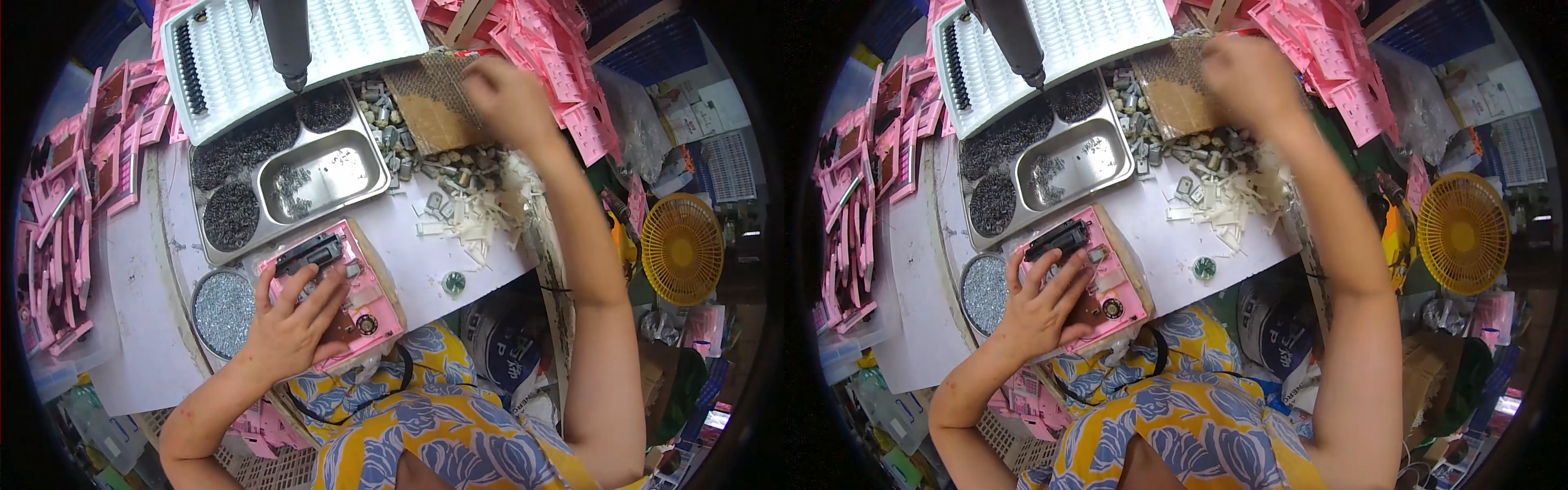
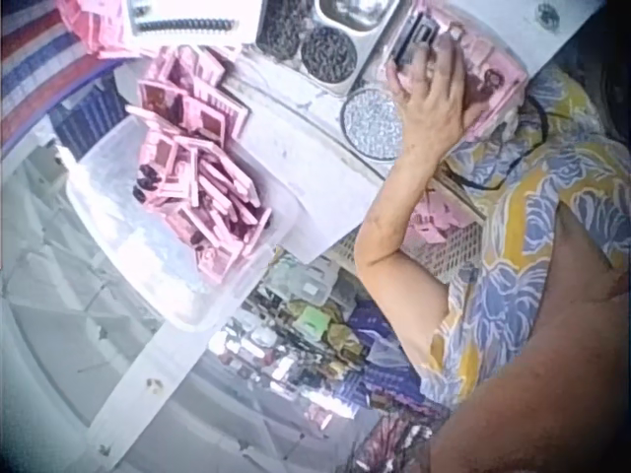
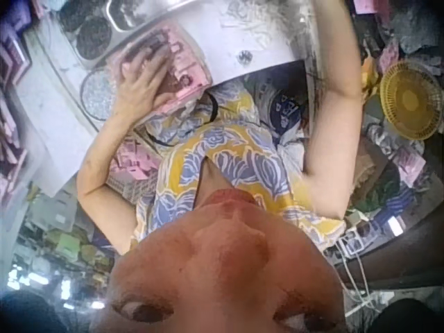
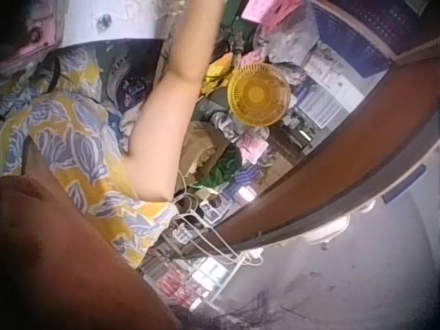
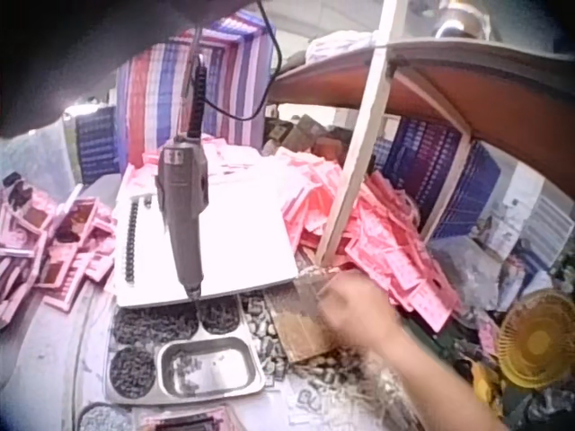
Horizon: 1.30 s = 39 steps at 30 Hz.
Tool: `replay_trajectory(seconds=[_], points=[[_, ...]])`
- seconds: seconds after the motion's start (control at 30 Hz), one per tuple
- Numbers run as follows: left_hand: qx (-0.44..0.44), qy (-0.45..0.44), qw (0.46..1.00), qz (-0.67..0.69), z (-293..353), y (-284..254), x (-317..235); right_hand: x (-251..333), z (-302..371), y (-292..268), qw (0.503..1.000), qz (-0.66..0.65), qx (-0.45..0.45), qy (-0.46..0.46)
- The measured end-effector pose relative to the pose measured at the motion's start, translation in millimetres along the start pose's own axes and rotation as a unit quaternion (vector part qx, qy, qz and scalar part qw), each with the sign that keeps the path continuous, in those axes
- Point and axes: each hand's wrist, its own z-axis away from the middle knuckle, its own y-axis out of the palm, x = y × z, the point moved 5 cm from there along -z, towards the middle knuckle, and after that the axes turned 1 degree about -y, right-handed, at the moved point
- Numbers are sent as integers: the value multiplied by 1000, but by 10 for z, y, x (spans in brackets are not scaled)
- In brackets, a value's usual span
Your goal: Assembling and soldering electronic components inside a pink toy housing.
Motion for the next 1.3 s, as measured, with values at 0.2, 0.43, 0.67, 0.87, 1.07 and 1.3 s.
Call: replay_trajectory(seconds=[0.2,0.43,0.67,0.87,1.07,1.3], points=[[127,64,989,-50,76,99,100,-2261,-733,277,949,287,35,126],[153,58,986,-32,81,66,192,-2734,-966,-145,964,218,-70,133],[142,35,988,39,59,41,247,-3470,-584,-1149,949,32,-198,243],[109,26,993,22,-15,-50,188,-1075,502,-1389,869,-341,-334,128],[-311,-104,865,380,-37,-485,372,679,921,-562,847,-519,103,49],[-276,-276,622,679,94,-596,431,1220,638,120,810,-580,72,55]])
